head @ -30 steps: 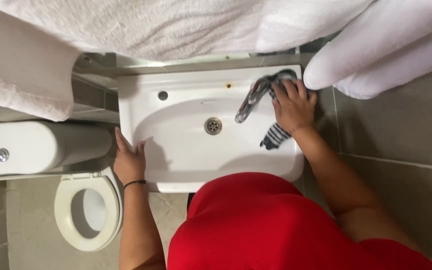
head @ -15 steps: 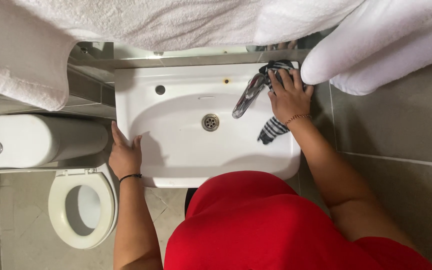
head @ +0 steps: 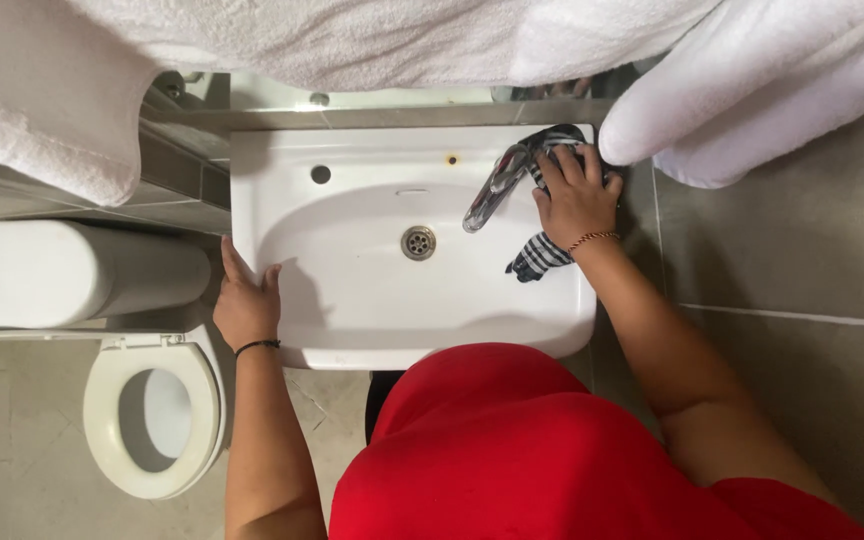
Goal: Cleaning a bathroom sink with a cloth.
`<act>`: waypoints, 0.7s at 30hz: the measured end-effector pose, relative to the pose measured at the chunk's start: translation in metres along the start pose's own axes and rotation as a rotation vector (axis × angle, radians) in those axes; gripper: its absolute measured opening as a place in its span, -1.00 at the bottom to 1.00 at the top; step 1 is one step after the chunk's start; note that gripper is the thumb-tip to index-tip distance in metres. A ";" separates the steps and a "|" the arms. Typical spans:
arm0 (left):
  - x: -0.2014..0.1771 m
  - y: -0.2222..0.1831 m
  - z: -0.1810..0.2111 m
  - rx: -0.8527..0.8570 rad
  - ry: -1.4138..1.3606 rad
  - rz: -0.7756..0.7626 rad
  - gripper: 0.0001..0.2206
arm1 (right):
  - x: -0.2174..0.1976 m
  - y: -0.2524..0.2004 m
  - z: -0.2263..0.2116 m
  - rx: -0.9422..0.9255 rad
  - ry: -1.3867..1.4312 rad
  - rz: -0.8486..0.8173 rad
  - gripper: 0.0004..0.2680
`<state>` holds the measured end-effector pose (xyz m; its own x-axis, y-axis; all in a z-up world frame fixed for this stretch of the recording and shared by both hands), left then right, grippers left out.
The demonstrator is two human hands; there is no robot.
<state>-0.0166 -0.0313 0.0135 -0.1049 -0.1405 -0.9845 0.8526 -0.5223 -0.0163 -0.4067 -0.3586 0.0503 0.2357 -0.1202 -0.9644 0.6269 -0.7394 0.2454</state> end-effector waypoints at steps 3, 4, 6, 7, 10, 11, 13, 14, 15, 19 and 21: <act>0.000 -0.004 0.002 0.002 0.001 -0.010 -0.18 | 0.008 -0.021 0.010 0.000 -0.014 -0.088 -0.66; 0.002 -0.005 -0.001 -0.001 -0.006 -0.012 -0.19 | 0.009 -0.028 0.011 0.000 0.001 -0.141 -0.68; 0.004 -0.001 -0.002 0.005 -0.015 -0.006 -0.19 | 0.009 -0.028 0.011 0.007 0.015 -0.185 -0.70; 0.004 -0.001 -0.002 0.012 -0.016 -0.002 -0.19 | 0.009 -0.025 0.010 0.030 0.040 -0.194 -0.69; 0.002 -0.003 0.000 0.025 -0.017 0.000 -0.18 | 0.016 -0.008 0.003 0.055 0.042 -0.144 -0.66; 0.001 -0.003 0.001 0.026 -0.017 -0.004 -0.18 | 0.016 -0.001 0.000 0.051 0.018 -0.088 -0.66; -0.002 -0.003 0.003 0.038 -0.033 -0.001 -0.19 | 0.014 -0.003 -0.001 0.033 -0.023 -0.058 -0.67; -0.003 -0.002 0.003 0.039 -0.049 0.000 -0.19 | 0.012 -0.004 -0.004 0.004 -0.063 -0.033 -0.68; -0.002 -0.004 0.004 0.049 -0.049 -0.001 -0.19 | 0.007 -0.009 0.002 0.013 -0.066 -0.032 -0.68; 0.010 0.000 -0.007 0.096 -0.120 -0.003 -0.19 | -0.003 -0.026 0.012 0.052 -0.020 -0.102 -0.66; 0.014 0.005 -0.010 0.130 -0.149 -0.003 -0.19 | -0.006 -0.028 0.010 0.090 -0.022 -0.103 -0.66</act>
<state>-0.0087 -0.0277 -0.0019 -0.1901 -0.2569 -0.9476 0.7798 -0.6259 0.0132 -0.4336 -0.3437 0.0482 0.1563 -0.0545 -0.9862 0.5774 -0.8051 0.1360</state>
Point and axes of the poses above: each hand's wrist, its own y-axis towards the middle knuckle, its own x-axis out of the palm, z = x × y, the point moved 9 cm from there along y, towards the middle knuckle, and after that the axes turned 2 degrees about z, right-handed, at the moved point
